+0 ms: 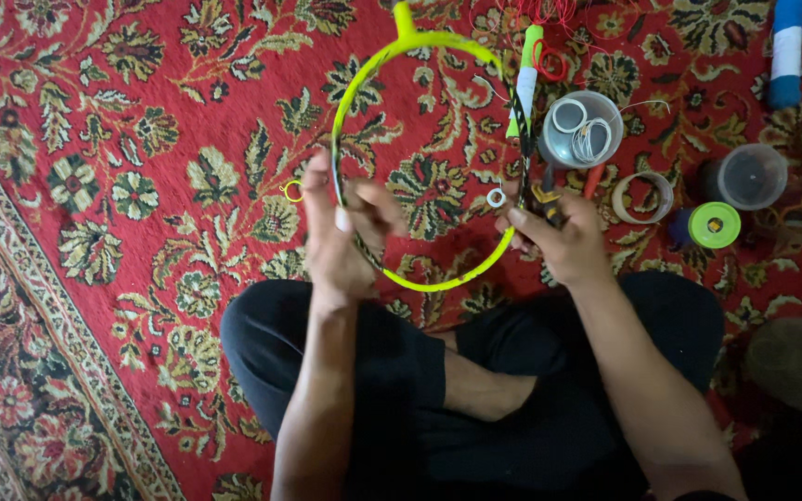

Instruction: The person sits on a patterned red carpet and uses a small tool to scrape and clean the frame of a yellow and black badminton racket. They rotate the racket to work on different sections of the frame, then set the tool down and pick up a roll of white tape.

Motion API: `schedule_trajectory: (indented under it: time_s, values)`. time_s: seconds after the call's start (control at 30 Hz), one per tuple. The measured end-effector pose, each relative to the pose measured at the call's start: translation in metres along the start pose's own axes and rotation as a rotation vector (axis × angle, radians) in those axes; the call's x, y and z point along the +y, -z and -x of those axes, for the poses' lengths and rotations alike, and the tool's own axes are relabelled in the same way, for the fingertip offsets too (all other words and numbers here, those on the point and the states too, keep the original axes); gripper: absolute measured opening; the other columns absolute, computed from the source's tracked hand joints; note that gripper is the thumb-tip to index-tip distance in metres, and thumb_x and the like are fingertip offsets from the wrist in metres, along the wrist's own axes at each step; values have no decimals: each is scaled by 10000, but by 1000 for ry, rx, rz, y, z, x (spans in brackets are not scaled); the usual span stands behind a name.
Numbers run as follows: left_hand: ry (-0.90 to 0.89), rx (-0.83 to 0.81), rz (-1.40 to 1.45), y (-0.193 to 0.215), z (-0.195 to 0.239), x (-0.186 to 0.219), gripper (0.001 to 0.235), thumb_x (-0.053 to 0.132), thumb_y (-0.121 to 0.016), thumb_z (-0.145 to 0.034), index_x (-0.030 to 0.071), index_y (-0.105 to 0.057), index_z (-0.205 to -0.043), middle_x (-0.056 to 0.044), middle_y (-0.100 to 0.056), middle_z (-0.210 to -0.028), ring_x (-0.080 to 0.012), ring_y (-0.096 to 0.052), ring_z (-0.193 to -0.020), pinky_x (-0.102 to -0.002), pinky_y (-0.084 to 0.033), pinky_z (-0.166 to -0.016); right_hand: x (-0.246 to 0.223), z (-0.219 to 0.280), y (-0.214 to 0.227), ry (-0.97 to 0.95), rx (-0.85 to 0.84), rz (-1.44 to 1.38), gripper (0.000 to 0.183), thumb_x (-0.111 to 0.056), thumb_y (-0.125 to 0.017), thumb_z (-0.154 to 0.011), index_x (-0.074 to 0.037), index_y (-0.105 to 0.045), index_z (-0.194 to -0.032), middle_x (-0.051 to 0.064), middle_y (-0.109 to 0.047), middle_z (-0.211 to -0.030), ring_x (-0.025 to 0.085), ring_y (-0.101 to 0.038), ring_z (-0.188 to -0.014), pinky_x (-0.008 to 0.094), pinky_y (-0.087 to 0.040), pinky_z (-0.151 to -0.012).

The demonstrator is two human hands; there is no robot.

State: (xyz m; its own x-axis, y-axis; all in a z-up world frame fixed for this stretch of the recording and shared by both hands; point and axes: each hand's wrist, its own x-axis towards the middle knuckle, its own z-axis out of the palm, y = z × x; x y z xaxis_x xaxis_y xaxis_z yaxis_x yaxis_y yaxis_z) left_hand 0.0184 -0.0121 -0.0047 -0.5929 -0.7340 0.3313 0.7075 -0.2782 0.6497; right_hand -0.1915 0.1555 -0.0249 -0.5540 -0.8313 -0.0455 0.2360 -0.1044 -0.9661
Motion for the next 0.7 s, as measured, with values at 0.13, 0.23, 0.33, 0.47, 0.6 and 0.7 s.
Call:
schedule_trajectory:
  time_s: [0.13, 0.23, 0.33, 0.47, 0.6, 0.7]
  values:
    - [79, -84, 183, -12, 31, -51, 697, 596, -515, -1037, 85, -293, -1456, -381, -667, -881, -431, -763, -830, -413, -641, -766, 9, -5, -21, -49, 107, -108, 187, 18, -723, -940, 135, -684, -1082, 212, -648, -755, 192, -610, -501, 312, -489, -398]
    - [95, -162, 43, -31, 56, -74, 998, 767, -317, -971, -135, -511, -1352, -306, -700, -860, -366, -757, -867, -477, -635, -814, 8, -5, -39, -75, 134, -233, 163, -6, -779, -913, 109, -670, -953, 220, -614, -687, 208, -586, -478, 325, -496, -393]
    - [-45, -297, -234, -45, 53, -72, 896, 726, -326, -980, -67, -712, -1134, -95, -674, -733, -196, -645, -626, -328, -565, -655, 5, -3, -51, -114, 53, -140, 247, -108, -788, -926, 103, -663, -903, 212, -641, -689, 192, -616, -504, 283, -495, -400]
    - [-181, -467, -530, -58, 46, -58, 394, 462, -546, -1035, 139, -683, -854, -19, -609, -689, -266, -593, -561, -378, -520, -578, 0, 2, -55, -264, -80, -44, 332, -143, -751, -926, 75, -727, -1176, 150, -695, -701, 140, -651, -539, 200, -464, -434]
    - [-334, -487, -873, -69, 53, -44, 398, 406, -543, -1054, 96, -616, -815, -84, -510, -617, -336, -588, -514, -442, -523, -524, -1, 10, -66, -359, -172, -18, 381, -146, -706, -975, 86, -693, -1277, 151, -654, -629, 148, -630, -504, 174, -401, -401]
    - [-275, -461, -853, -72, 46, -28, 347, 308, -587, -1059, 20, -579, -866, -163, -503, -651, -429, -617, -557, -492, -522, -512, 27, 12, -50, -423, -110, -87, 420, -205, -705, -987, 78, -657, -1294, 207, -687, -679, 165, -638, -477, 205, -418, -364]
